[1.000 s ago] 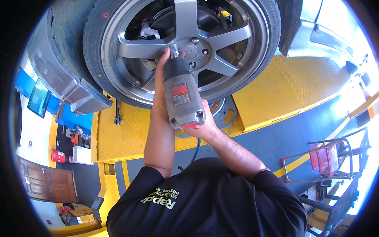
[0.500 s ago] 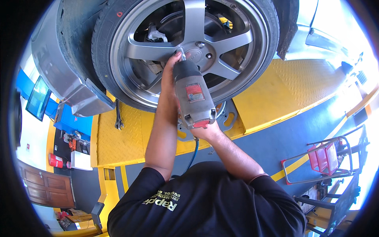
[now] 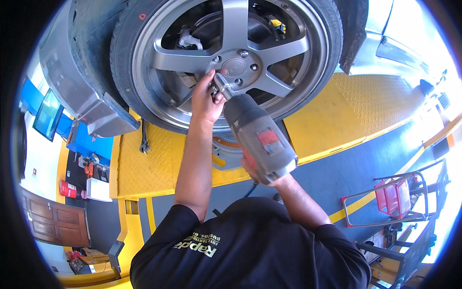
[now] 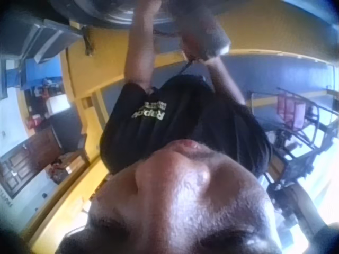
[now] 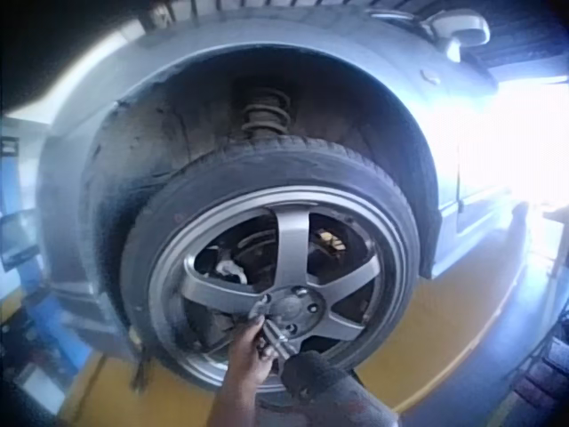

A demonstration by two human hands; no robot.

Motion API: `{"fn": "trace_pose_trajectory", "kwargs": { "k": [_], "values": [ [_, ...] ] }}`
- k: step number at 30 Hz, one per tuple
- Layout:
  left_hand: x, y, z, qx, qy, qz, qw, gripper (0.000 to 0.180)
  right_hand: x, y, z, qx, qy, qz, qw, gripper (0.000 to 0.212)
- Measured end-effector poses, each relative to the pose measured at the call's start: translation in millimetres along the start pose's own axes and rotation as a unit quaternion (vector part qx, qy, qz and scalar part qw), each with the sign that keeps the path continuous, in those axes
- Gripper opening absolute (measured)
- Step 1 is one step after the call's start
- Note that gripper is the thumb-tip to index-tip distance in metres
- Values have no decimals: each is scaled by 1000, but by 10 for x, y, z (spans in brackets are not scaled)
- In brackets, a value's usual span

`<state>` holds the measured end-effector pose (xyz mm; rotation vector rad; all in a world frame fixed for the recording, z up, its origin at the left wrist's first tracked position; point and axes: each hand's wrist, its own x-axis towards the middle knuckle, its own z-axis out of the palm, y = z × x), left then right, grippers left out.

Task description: The person removes a wheel from a vehicle using an impact wrench and a torque wrench. They loosen lug nuts, remove the wheel, and then work on the brake assembly by loosening bolts on the caliper.

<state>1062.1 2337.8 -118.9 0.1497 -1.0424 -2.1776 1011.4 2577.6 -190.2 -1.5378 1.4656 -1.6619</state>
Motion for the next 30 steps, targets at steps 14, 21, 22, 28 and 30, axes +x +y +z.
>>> {"fn": "trace_pose_trajectory", "kwargs": {
  "k": [14, 21, 22, 28, 30],
  "values": [
    [-335, -418, -100, 147, 6, 210, 967, 28, -311, 186, -664, 298, -127, -4, 946, 54],
    [-273, -258, -96, 127, 96, 178, 971, 30, -486, 440, -866, 225, -126, 31, 966, 44],
    [-266, -220, -85, 106, 142, 173, 969, 30, -496, 480, -854, 249, -113, 1, 962, 44],
    [-216, -475, 242, -145, 74, -63, 985, 35, -269, 316, -757, 107, 27, 34, 993, 29],
    [-116, -595, 386, -171, 18, -74, 982, 32, -67, 165, -732, 132, 27, 22, 991, 19]
  ]
}}
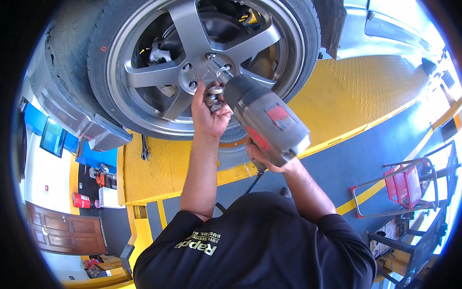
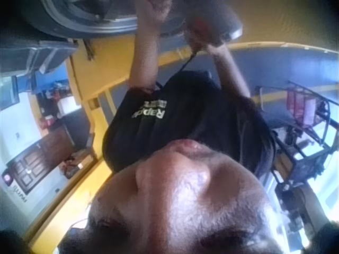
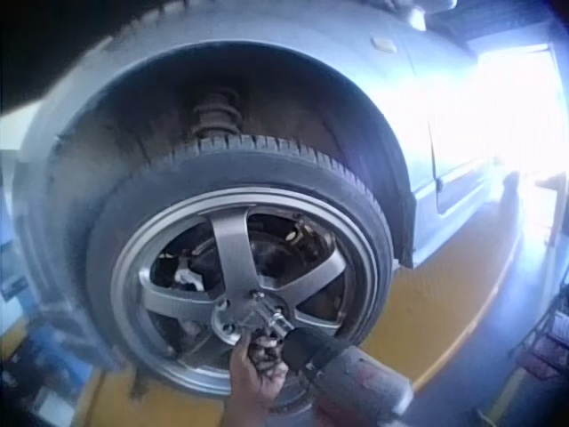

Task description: The person removes a wheel from a vehicle using an impact wrench and a torque wrench. They loosen lug nuts, remove the wheel, and then work on the brake assembly by loosening bolts on the caliper.

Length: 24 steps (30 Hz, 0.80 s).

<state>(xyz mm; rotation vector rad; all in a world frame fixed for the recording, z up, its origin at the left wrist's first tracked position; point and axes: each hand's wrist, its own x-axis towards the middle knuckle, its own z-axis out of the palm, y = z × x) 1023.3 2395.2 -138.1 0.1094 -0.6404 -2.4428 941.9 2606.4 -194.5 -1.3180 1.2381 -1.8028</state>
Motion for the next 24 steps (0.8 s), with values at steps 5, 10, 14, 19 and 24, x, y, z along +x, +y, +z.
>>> {"fn": "trace_pose_trajectory", "kwargs": {
  "k": [5, 10, 14, 19, 24],
  "values": [
    [306, -72, 206, 80, 33, 31, 996, 33, 379, -186, 206, -88, 23, 16, 996, 8],
    [427, -12, 176, 48, 2, -4, 999, 46, 484, -95, 371, -248, 30, -91, 964, 17],
    [466, 119, 120, 9, -50, -53, 997, 49, 541, -3, 478, -449, 51, -220, 865, 32],
    [469, 217, 174, 177, 21, 16, 984, 45, 569, 38, 576, -385, 13, -93, 918, 38],
    [446, 211, 242, 150, 19, 17, 988, 37, 567, -18, 587, -382, 44, -144, 912, 31]
  ]
}}
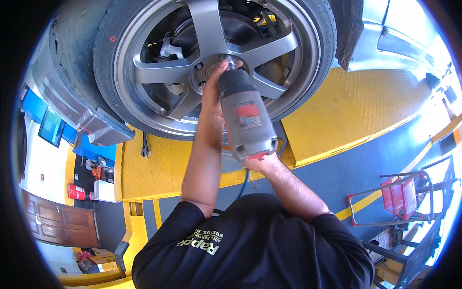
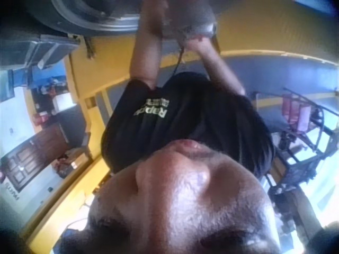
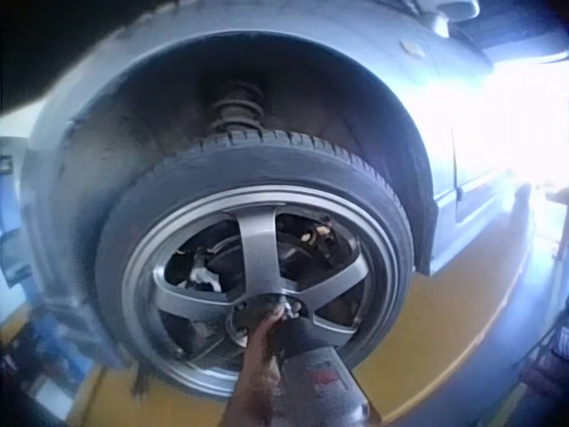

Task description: The person removes a wheel from a vehicle using an impact wrench and a torque wrench. They loosen lug nuts, remove the wheel, and then work on the brake assembly by loosening bolts on the caliper.

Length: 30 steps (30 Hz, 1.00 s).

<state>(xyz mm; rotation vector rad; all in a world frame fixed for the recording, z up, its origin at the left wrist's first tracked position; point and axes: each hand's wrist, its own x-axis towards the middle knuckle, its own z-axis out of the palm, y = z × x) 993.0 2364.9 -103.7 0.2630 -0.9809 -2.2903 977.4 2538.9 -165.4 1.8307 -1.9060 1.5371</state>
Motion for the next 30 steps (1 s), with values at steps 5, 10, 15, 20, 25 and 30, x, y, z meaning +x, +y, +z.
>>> {"fn": "trace_pose_trajectory", "kwargs": {
  "k": [5, 10, 15, 20, 25, 30],
  "values": [
    [-38, 30, 17, -32, -38, -31, 998, 37, 37, -37, -46, -15, 54, -26, 998, 20],
    [-55, 11, 21, -24, -48, -17, 998, 37, 58, -76, -67, 73, -23, 109, 991, 21],
    [-12, 22, -2, -21, -19, -11, 1000, 35, 44, -142, -80, 59, 67, 2, 996, 10],
    [28, 63, 10, 8, -13, 5, 1000, 33, -70, -77, -26, 322, -28, 178, 929, 15],
    [29, 56, 12, 11, 34, -17, 999, 34, -278, 119, 17, 420, -39, 258, 869, 30],
    [-53, 69, -257, 7, -54, -22, 998, 36, -555, 228, -215, 227, -75, 98, 966, 34]
  ]
}}
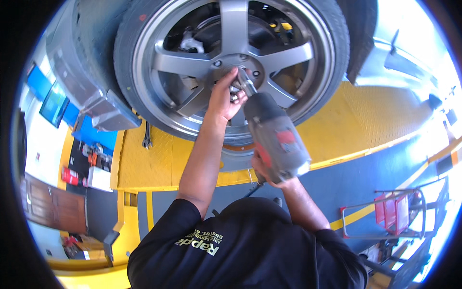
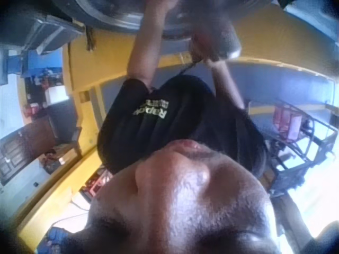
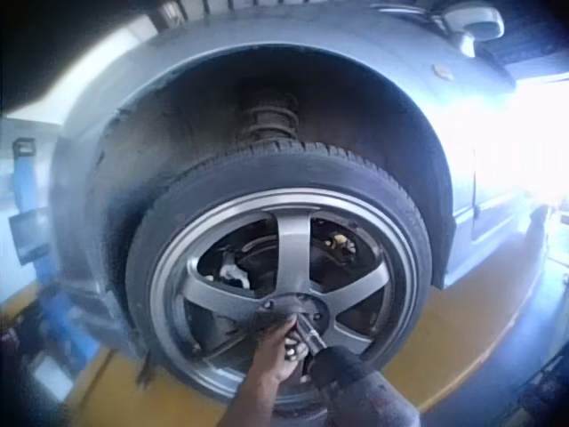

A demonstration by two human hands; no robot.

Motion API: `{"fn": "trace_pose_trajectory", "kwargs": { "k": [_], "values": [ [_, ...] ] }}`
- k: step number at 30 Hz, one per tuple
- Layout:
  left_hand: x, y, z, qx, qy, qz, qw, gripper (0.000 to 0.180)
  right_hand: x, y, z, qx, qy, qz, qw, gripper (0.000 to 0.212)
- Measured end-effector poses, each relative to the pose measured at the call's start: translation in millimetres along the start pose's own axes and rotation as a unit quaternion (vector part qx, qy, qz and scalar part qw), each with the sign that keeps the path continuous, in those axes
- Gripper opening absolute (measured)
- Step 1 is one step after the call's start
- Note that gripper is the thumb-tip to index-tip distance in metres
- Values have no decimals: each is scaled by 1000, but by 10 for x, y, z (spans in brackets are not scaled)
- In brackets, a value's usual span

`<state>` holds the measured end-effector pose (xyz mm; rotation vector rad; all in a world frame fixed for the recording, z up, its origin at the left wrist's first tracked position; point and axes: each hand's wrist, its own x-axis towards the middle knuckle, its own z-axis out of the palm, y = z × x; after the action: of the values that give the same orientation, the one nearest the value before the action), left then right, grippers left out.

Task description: The person removes a wheel from a vehicle using an impact wrench and a torque wrench. They loosen lug nuts, remove the wheel, and then work on the brake assembly by loosening bolts on the caliper.

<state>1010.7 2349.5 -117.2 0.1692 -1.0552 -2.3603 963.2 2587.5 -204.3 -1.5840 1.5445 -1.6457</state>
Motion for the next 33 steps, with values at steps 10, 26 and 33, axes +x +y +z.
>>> {"fn": "trace_pose_trajectory", "kwargs": {
  "k": [10, 26, 33],
  "values": [
    [-1235, -203, -976, 70, 23, 199, 977, 38, -71, 184, -22, 426, -214, 125, 870, 70],
    [-3704, 713, -4255, 652, 617, 134, 420, 26, 579, 635, 2777, 331, -344, 268, 837, 60],
    [-3788, 1225, -4842, 791, 528, 66, 301, 24, 951, 994, 4134, 481, -195, 498, 695, 55]
  ]
}}
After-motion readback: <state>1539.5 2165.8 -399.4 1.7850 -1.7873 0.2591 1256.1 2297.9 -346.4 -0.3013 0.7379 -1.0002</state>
